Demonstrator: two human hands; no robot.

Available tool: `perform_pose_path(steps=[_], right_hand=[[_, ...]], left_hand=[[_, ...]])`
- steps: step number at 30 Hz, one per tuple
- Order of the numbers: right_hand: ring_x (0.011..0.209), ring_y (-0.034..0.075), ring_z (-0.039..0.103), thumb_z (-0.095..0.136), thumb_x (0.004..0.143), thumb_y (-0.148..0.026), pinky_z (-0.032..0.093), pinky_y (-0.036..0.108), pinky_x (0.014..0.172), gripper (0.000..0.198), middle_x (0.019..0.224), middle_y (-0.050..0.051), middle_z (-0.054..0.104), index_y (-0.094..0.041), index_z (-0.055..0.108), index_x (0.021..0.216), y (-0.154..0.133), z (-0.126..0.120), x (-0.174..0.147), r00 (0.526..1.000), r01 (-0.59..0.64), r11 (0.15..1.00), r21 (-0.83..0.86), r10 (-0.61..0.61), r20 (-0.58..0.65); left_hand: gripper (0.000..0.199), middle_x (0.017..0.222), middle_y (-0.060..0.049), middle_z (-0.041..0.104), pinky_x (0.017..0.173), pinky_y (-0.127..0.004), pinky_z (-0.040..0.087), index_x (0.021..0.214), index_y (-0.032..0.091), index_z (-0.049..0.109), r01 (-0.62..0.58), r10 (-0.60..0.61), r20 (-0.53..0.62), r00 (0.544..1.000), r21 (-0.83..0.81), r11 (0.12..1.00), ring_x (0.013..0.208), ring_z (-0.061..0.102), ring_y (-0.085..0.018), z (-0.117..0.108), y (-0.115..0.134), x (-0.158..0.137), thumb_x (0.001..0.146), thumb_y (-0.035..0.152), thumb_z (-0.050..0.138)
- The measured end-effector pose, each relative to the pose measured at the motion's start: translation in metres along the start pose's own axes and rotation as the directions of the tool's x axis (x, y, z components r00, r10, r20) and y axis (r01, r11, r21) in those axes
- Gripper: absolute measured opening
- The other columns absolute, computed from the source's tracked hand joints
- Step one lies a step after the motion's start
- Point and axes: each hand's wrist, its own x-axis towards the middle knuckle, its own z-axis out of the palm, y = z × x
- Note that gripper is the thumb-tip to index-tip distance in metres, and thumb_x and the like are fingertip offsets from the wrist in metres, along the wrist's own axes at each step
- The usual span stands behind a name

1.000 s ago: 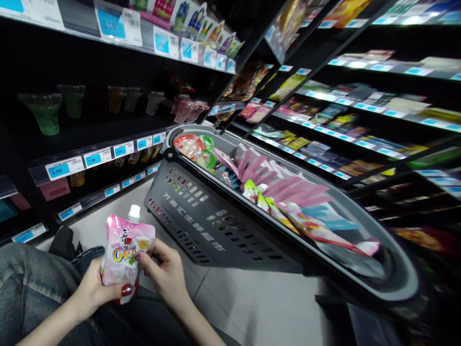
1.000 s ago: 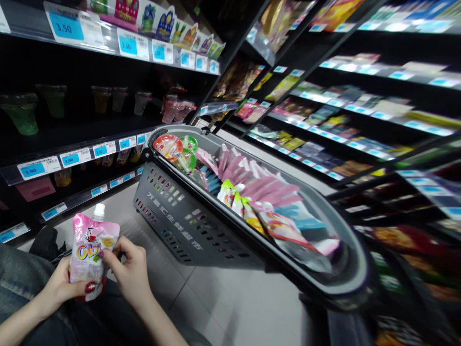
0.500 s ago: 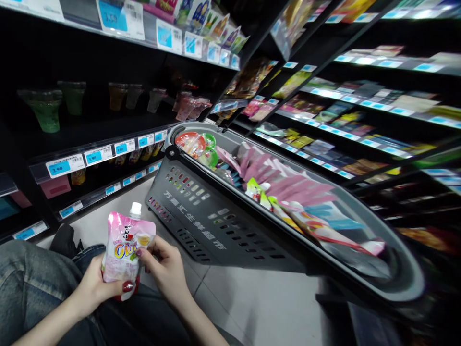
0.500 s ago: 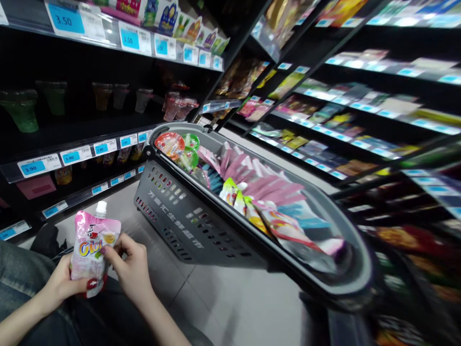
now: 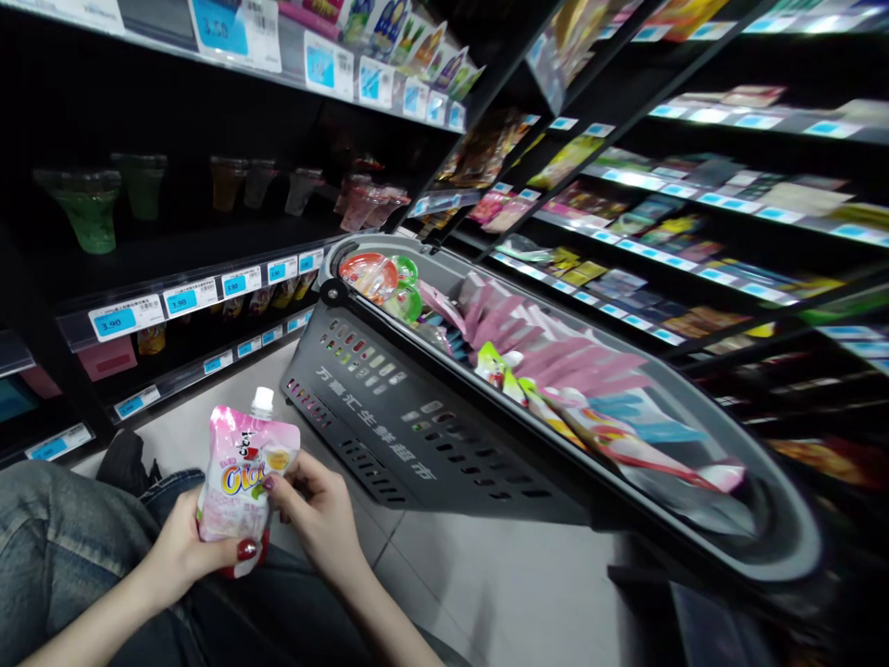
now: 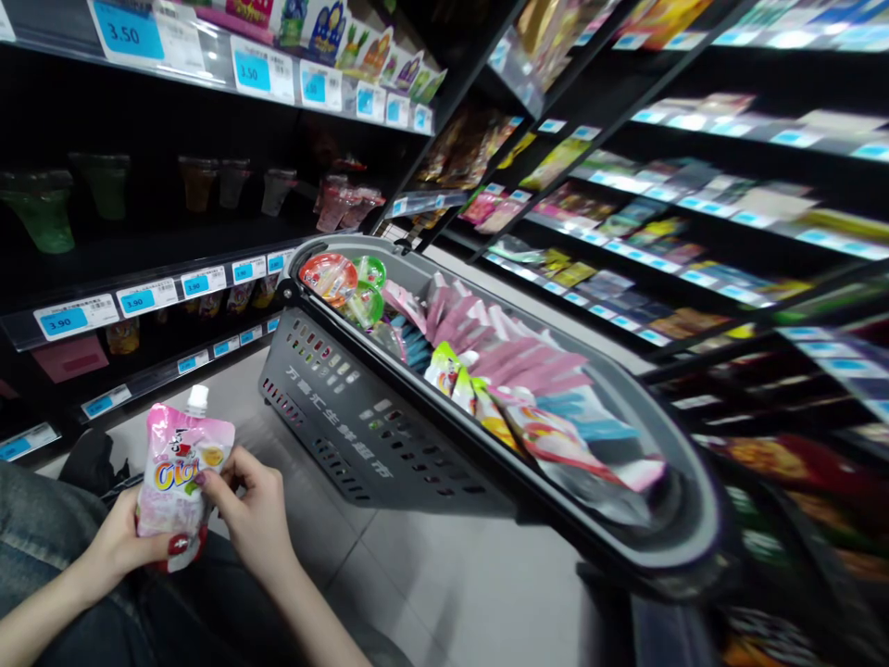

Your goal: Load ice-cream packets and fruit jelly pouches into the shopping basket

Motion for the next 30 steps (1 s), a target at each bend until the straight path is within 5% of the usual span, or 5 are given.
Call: perform_pose_path(steps=[17,30], right_hand=[[0.045,0.006,0.039,0.054,0.077,-0.043,0.032,0.018,0.044,0.035,0.051,-0.002,0.042,-0.012,0.047,0.062,0.0,-0.002,0.001,1.0,0.002,0.999,-0.046,-0.001,0.013],[0.046,0.007,0.039,0.047,0.084,-0.035,0.028,0.018,0.046,0.031,0.051,-0.001,0.047,-0.01,0.057,0.068,-0.009,-0.006,0.003,0.987,0.157,0.948,-0.275,-0.139,0.086]], left_hand=[[0.045,0.09,-0.008,0.065,0.075,-0.026,0.046,0.096,0.008,0.058,-0.008,0.008,-0.016,1.0,0.013,1.0,0.081,0.059,-0.019,-0.002,-0.006,0.001,0.062,0.035,0.072],[0.044,0.09,-0.009,0.065,0.074,-0.026,0.046,0.096,0.008,0.057,-0.012,0.012,-0.011,1.0,0.023,1.0,0.08,0.059,-0.019,-0.003,-0.01,0.001,0.064,0.034,0.071]])
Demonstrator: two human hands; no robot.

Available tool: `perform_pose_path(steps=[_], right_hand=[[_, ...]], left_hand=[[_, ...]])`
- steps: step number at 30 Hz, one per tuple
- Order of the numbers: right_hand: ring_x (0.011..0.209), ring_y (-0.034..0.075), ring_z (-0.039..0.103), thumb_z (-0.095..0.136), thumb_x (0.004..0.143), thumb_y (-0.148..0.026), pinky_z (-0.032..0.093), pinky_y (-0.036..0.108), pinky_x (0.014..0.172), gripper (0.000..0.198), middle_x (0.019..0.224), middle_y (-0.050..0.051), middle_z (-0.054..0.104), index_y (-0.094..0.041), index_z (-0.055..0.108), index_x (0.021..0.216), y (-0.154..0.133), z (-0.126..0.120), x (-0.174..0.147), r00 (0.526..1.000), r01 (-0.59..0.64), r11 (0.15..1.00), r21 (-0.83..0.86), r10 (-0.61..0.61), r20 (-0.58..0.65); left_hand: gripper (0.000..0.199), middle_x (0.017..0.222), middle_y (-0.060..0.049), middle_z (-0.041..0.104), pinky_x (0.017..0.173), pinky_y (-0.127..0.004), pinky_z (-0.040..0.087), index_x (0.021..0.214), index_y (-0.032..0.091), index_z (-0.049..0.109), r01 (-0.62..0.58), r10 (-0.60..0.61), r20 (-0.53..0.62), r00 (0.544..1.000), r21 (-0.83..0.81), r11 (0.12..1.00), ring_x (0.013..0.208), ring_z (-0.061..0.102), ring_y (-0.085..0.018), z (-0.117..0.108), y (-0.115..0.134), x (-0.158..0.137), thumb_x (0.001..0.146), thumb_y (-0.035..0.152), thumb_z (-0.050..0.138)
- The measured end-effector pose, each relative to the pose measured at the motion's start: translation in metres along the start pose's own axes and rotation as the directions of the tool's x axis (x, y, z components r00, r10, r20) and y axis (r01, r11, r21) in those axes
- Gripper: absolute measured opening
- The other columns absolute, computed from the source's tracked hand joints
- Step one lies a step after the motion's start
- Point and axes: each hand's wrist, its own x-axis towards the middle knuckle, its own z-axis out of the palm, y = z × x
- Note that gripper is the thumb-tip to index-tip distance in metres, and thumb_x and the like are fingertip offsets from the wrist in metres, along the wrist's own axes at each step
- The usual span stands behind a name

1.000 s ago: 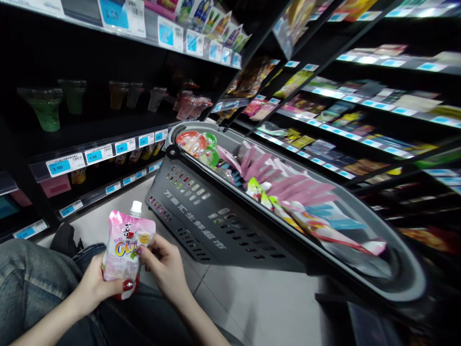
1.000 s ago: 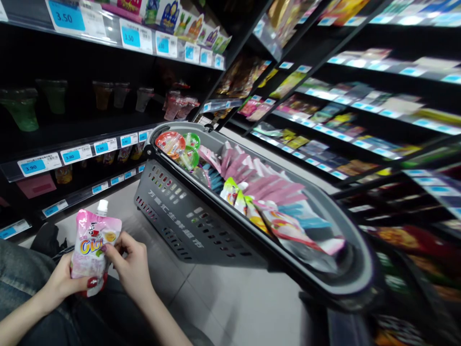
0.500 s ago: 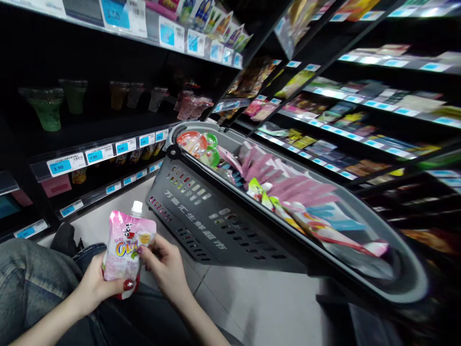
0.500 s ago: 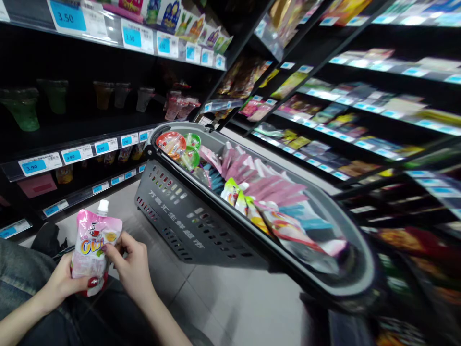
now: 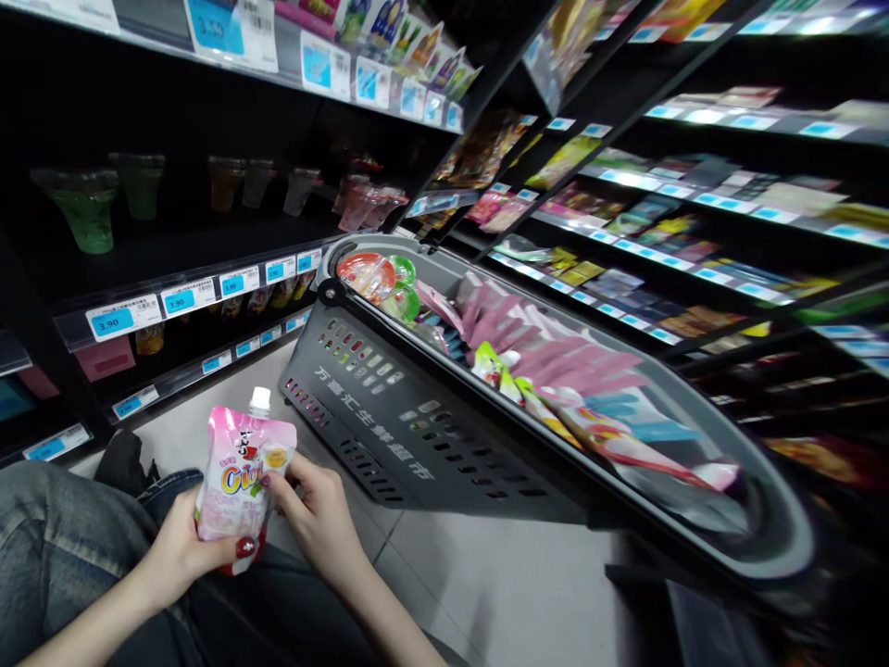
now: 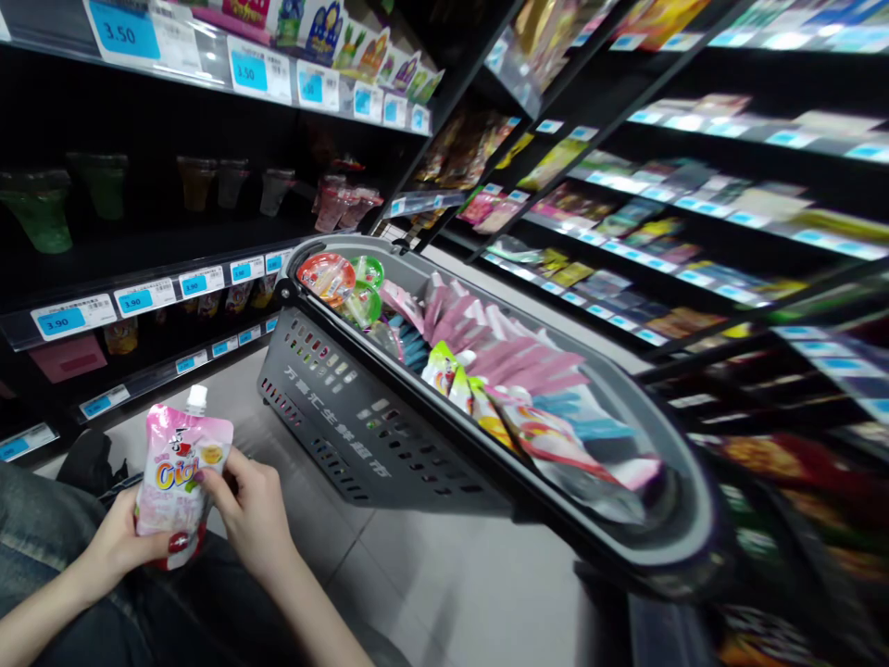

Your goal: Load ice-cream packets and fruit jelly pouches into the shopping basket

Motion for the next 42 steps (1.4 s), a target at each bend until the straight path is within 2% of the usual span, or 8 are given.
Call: perform_pose_path(steps=[4,9,15,20,30,34,42], right_hand=[[0.048,0.007,0.041,0.048,0.083,-0.033,0.03,0.018,0.048,0.031,0.053,0.0,0.051,-0.009,0.058,0.066,0.0003,-0.0006,-0.0013,0.999,0.039,0.999,-0.027,-0.04,-0.026],[0.052,0.007,0.046,0.049,0.084,-0.031,0.033,0.016,0.05,0.029,0.059,0.001,0.056,-0.009,0.061,0.069,0.0003,-0.0012,-0.0007,0.995,0.099,0.995,0.003,-0.098,-0.031],[0.05,0.007,0.046,0.05,0.084,-0.028,0.033,0.015,0.049,0.027,0.058,0.001,0.057,-0.01,0.06,0.068,-0.001,-0.0018,-0.0006,0.987,0.154,0.988,-0.005,-0.154,-0.046],[0.053,0.007,0.05,0.05,0.084,-0.028,0.035,0.015,0.051,0.026,0.061,0.001,0.059,-0.01,0.061,0.069,0.0003,-0.0011,-0.002,0.982,0.179,0.984,-0.02,-0.18,-0.05],[0.051,0.007,0.048,0.05,0.084,-0.031,0.034,0.016,0.05,0.029,0.059,0.001,0.058,-0.011,0.06,0.066,0.0007,-0.0023,-0.0008,0.985,0.165,0.986,-0.029,-0.166,-0.051],[0.05,0.007,0.047,0.049,0.084,-0.031,0.034,0.016,0.05,0.029,0.058,0.001,0.057,-0.011,0.06,0.066,0.0001,-0.0022,-0.0014,0.987,0.156,0.987,-0.035,-0.157,-0.045],[0.049,0.006,0.045,0.05,0.084,-0.03,0.032,0.016,0.049,0.029,0.055,0.001,0.055,-0.011,0.06,0.065,-0.002,-0.003,-0.0011,0.984,0.169,0.985,-0.042,-0.172,-0.055]], left_hand=[[0.043,0.088,-0.009,0.065,0.073,-0.026,0.046,0.095,0.008,0.058,-0.003,0.003,0.008,1.0,0.04,0.999,0.077,0.059,-0.018,0.0001,0.0008,0.0005,0.065,0.035,0.07],[0.043,0.089,-0.011,0.065,0.075,-0.028,0.046,0.093,0.008,0.06,0.007,-0.002,-0.057,0.998,0.087,0.996,0.08,0.059,-0.02,0.0023,0.0009,0.0004,0.063,0.037,0.071],[0.041,0.078,-0.008,0.065,0.066,-0.026,0.046,0.088,0.008,0.06,0.027,-0.022,-0.061,0.998,0.085,0.996,0.068,0.057,-0.016,0.0032,0.0002,0.0,0.063,0.038,0.071],[0.042,0.079,-0.008,0.065,0.066,-0.025,0.046,0.089,0.008,0.059,0.022,-0.015,-0.074,0.997,0.091,0.996,0.068,0.056,-0.016,0.0033,0.0003,-0.0009,0.062,0.038,0.071],[0.042,0.077,-0.007,0.064,0.063,-0.024,0.046,0.09,0.008,0.058,0.028,-0.025,-0.041,0.999,0.074,0.997,0.065,0.055,-0.014,0.003,0.0009,0.0009,0.063,0.038,0.071],[0.039,0.07,-0.005,0.063,0.062,-0.024,0.045,0.088,0.008,0.058,0.013,-0.011,-0.027,1.0,0.095,0.995,0.06,0.053,-0.013,0.0041,0.0009,0.0006,0.065,0.039,0.069],[0.042,0.079,-0.008,0.064,0.065,-0.025,0.046,0.091,0.008,0.057,0.019,-0.016,-0.027,1.0,0.097,0.995,0.068,0.057,-0.016,-0.0001,-0.0054,0.0016,0.064,0.038,0.07]])
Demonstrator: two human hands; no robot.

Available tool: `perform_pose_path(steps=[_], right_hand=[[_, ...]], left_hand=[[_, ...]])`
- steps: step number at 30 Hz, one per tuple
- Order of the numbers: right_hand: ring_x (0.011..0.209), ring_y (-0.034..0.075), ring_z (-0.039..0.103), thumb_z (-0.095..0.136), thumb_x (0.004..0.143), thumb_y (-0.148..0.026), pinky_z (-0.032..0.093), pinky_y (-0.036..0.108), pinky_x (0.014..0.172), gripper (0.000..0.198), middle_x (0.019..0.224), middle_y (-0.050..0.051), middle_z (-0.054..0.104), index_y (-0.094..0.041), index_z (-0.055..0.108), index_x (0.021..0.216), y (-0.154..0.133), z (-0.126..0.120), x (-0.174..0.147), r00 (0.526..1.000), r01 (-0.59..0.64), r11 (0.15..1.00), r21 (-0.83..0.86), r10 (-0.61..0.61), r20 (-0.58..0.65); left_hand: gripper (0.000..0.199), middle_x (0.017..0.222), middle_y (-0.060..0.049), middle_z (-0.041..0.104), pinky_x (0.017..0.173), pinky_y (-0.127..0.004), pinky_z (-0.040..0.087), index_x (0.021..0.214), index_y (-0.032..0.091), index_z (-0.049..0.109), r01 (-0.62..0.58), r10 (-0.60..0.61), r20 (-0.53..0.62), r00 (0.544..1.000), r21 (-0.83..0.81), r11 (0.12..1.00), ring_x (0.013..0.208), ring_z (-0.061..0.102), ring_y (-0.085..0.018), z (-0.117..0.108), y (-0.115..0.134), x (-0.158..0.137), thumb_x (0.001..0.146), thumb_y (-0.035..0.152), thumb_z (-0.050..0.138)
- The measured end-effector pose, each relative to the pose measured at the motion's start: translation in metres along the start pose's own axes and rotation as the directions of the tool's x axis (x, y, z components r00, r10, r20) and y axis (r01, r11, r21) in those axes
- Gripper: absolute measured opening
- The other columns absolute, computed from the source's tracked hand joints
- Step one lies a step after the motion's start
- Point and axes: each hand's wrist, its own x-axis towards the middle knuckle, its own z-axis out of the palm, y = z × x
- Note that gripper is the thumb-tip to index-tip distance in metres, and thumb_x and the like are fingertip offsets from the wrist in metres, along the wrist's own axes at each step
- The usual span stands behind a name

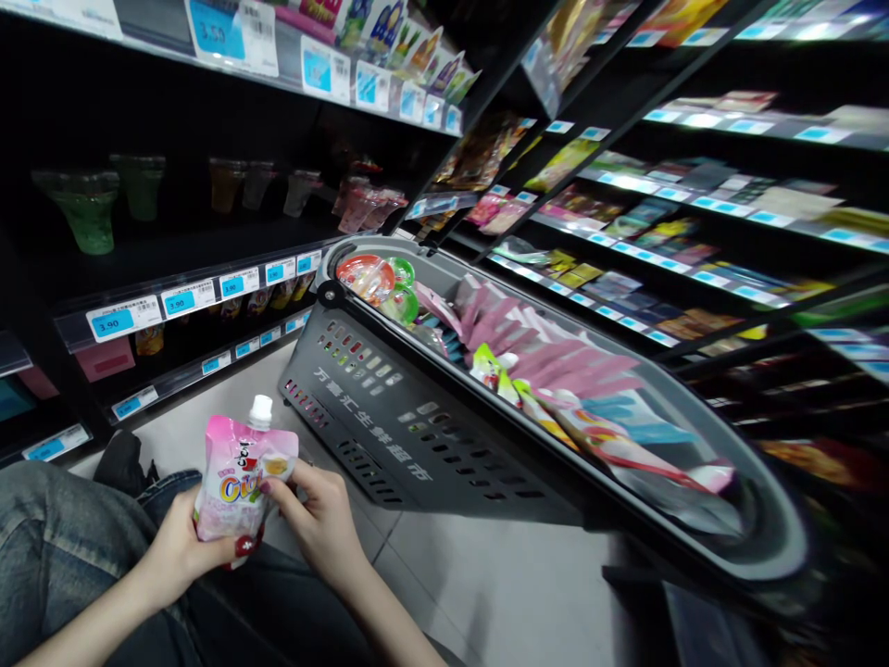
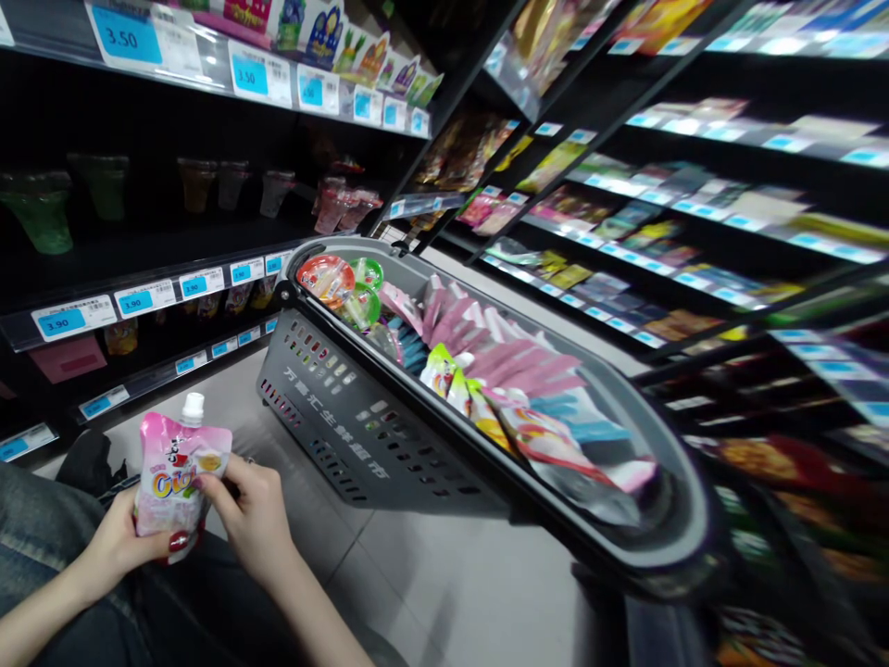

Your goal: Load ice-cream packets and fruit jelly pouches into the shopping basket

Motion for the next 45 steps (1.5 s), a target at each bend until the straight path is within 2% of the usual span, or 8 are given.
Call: perform_pose_path(steps=[17,28,38,45], right_hand=[[0.046,0.005,0.039,0.049,0.084,-0.03,0.029,0.016,0.046,0.03,0.051,-0.001,0.05,-0.011,0.058,0.063,0.0016,-0.0006,0.0013,1.0,0.013,1.0,-0.027,-0.013,-0.012],[0.045,0.005,0.036,0.05,0.083,-0.029,0.027,0.016,0.045,0.03,0.049,-0.002,0.046,-0.011,0.057,0.06,-0.001,0.0001,0.0015,0.999,0.029,0.999,-0.022,-0.03,-0.024],[0.047,0.006,0.04,0.048,0.084,-0.035,0.03,0.017,0.047,0.034,0.052,0.0,0.052,-0.011,0.06,0.063,0.0014,0.0006,0.0001,0.999,-0.031,0.998,-0.049,0.032,0.003],[0.045,0.006,0.039,0.048,0.084,-0.033,0.029,0.017,0.046,0.034,0.051,0.0,0.052,-0.01,0.06,0.062,0.0003,-0.0003,0.0001,1.0,0.002,0.998,-0.056,-0.002,-0.007]], left_hand=[[0.047,0.087,-0.009,0.065,0.072,-0.027,0.046,0.096,0.007,0.056,0.024,-0.024,-0.005,1.0,-0.021,0.999,0.076,0.057,-0.018,0.0024,0.005,-0.0014,0.064,0.039,0.07],[0.046,0.084,-0.009,0.065,0.069,-0.026,0.046,0.093,0.007,0.057,0.022,-0.023,-0.017,1.0,-0.032,0.999,0.073,0.057,-0.017,0.0027,0.0046,-0.0019,0.063,0.039,0.071],[0.042,0.083,-0.008,0.065,0.071,-0.026,0.046,0.094,0.009,0.058,-0.012,0.012,0.023,1.0,0.013,1.0,0.074,0.058,-0.017,0.0004,0.0018,-0.0011,0.067,0.038,0.069],[0.043,0.082,-0.008,0.065,0.067,-0.025,0.046,0.092,0.008,0.058,0.005,-0.005,0.022,1.0,-0.015,1.0,0.07,0.057,-0.017,0.0006,0.0022,-0.0016,0.065,0.039,0.069]])
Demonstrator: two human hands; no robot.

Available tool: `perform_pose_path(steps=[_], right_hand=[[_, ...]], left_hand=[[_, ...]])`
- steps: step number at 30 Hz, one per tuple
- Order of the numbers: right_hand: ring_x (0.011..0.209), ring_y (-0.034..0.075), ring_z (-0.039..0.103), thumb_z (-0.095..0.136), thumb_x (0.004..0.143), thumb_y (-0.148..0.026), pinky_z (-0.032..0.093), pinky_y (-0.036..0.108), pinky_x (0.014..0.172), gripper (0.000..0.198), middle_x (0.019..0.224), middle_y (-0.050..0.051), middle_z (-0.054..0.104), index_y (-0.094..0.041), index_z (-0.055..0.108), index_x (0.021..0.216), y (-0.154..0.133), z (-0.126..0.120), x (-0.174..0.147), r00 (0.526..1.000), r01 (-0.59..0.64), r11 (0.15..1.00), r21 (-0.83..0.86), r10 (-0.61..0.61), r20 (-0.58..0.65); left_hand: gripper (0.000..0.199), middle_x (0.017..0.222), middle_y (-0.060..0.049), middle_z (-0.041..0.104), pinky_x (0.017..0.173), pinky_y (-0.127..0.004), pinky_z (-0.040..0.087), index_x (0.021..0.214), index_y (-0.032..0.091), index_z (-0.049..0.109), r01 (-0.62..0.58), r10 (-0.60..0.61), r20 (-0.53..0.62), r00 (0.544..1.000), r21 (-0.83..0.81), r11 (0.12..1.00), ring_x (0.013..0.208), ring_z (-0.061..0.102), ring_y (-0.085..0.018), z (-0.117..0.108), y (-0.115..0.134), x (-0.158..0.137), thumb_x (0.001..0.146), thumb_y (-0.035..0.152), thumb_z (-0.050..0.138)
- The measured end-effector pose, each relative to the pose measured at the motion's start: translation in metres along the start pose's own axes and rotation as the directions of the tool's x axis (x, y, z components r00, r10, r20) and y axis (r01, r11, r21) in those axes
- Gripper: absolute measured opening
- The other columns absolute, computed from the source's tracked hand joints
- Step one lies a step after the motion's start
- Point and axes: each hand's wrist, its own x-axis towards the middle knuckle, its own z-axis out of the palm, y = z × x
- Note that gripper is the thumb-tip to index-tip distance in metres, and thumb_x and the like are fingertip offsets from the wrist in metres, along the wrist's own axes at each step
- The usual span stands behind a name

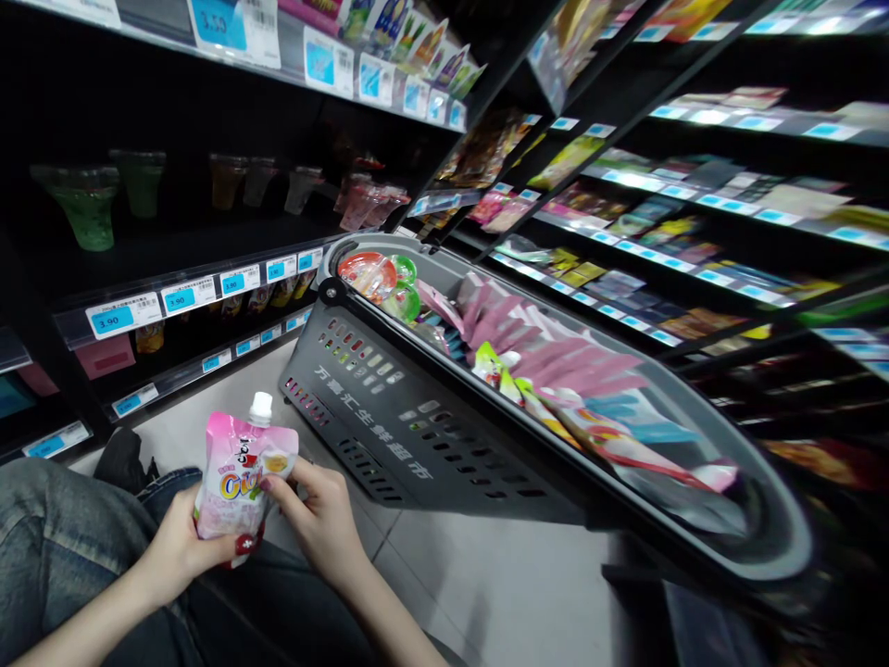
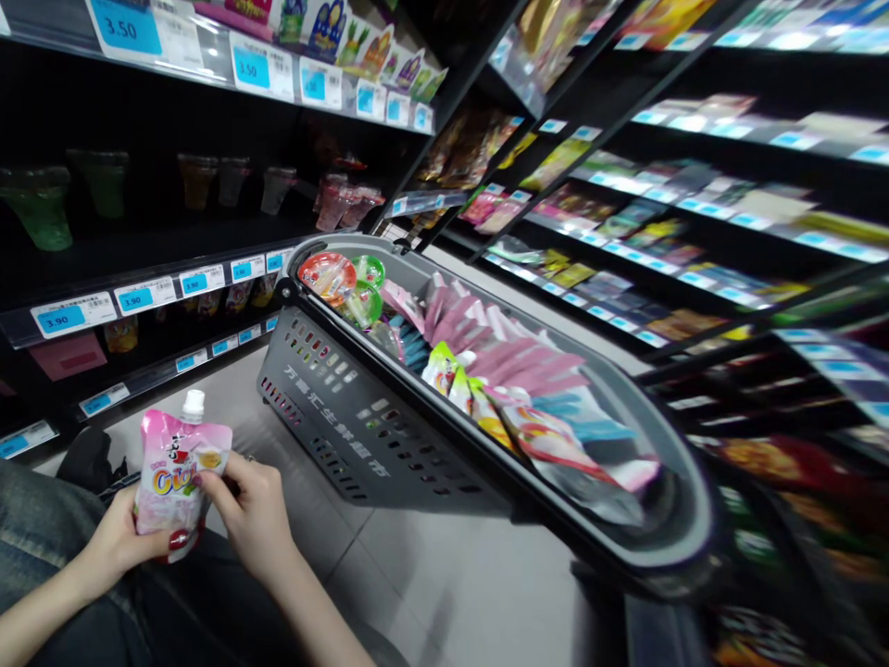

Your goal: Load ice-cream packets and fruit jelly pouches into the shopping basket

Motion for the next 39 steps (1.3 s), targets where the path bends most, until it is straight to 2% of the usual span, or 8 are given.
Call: perform_pose_path(steps=[14,21,24,27,30,33,37,39], right_hand=[[0.047,0.006,0.041,0.05,0.083,-0.03,0.03,0.017,0.047,0.029,0.053,0.0,0.054,-0.01,0.061,0.065,-0.001,0.0,0.0,1.0,-0.007,1.0,0.028,0.007,-0.001],[0.044,0.004,0.031,0.047,0.084,-0.031,0.025,0.017,0.041,0.033,0.048,-0.003,0.037,-0.01,0.052,0.059,-0.005,0.007,-0.006,0.977,-0.176,0.968,0.177,0.194,-0.087],[0.046,0.005,0.033,0.045,0.085,-0.035,0.026,0.017,0.043,0.035,0.05,-0.002,0.037,-0.011,0.048,0.059,-0.013,0.016,-0.011,0.956,-0.262,0.947,0.187,0.281,-0.083],[0.049,0.007,0.043,0.039,0.088,-0.037,0.033,0.018,0.048,0.039,0.052,0.0,0.045,-0.012,0.046,0.058,-0.019,0.018,-0.014,0.96,-0.278,0.923,0.265,0.27,0.069],[0.051,0.008,0.047,0.038,0.088,-0.038,0.037,0.019,0.051,0.036,0.054,0.0,0.049,-0.013,0.049,0.064,-0.012,0.007,-0.008,0.954,-0.298,0.886,0.354,0.289,0.079],[0.058,0.008,0.047,0.057,0.076,-0.038,0.038,0.018,0.052,0.025,0.064,-0.001,0.05,-0.014,0.051,0.08,0.003,-0.005,0.001,0.88,-0.379,0.822,0.424,0.462,-0.109],[0.055,0.008,0.048,0.067,0.065,-0.037,0.035,0.017,0.044,0.037,0.077,0.003,0.056,-0.012,0.056,0.089,-0.004,0.001,-0.001,0.824,-0.567,0.51,0.647,0.373,0.427],[0.04,0.003,0.037,0.068,0.063,-0.036,0.025,0.016,0.035,0.033,0.067,0.001,0.055,-0.011,0.058,0.081,-0.015,0.014,-0.006,0.763,-0.645,0.376,0.665,0.287,0.579]], left_hand=[[0.043,0.08,-0.008,0.063,0.063,-0.025,0.046,0.092,0.008,0.055,0.022,-0.021,0.02,1.0,-0.022,1.0,0.067,0.056,-0.015,0.001,0.001,0.0,0.066,0.038,0.069],[0.08,0.129,-0.011,0.039,0.085,-0.031,0.043,0.13,0.022,0.022,-0.197,0.215,-0.172,0.961,0.117,0.973,0.109,0.047,-0.024,0.002,-0.001,-0.001,0.066,0.029,0.07],[0.089,0.128,-0.008,0.04,0.09,-0.032,0.039,0.132,0.025,0.025,-0.096,0.105,-0.04,0.994,0.195,0.976,0.109,0.046,-0.023,0.001,-0.01,-0.001,0.059,0.025,0.075],[0.073,0.114,-0.006,0.053,0.092,-0.032,0.037,0.128,0.021,0.036,-0.016,0.045,0.152,0.987,-0.183,0.983,0.104,0.049,-0.022,-0.001,-0.018,-0.002,0.062,0.021,0.066],[0.056,0.093,-0.011,0.062,0.075,-0.031,0.042,0.114,0.01,0.053,0.191,0.017,0.329,0.944,-0.591,0.784,0.084,0.057,-0.022,-0.002,-0.014,-0.003,0.059,0.024,0.053],[0.066,0.084,-0.017,0.061,0.059,-0.025,0.04,0.111,0.002,0.055,0.409,0.053,0.542,0.839,-0.691,0.596,0.071,0.057,-0.022,-0.003,0.002,-0.005,0.052,0.032,0.053],[0.07,0.084,-0.016,0.063,0.064,-0.025,0.042,0.107,0.004,0.062,0.545,0.012,0.646,0.763,-0.654,0.524,0.073,0.058,-0.021,-0.011,0.009,-0.02,0.05,0.045,0.059],[0.062,0.089,-0.014,0.066,0.076,-0.032,0.042,0.093,0.009,0.07,0.573,-0.195,0.584,0.788,-0.578,0.581,0.084,0.059,-0.025,-0.019,-0.005,-0.027,0.059,0.059,0.054]])
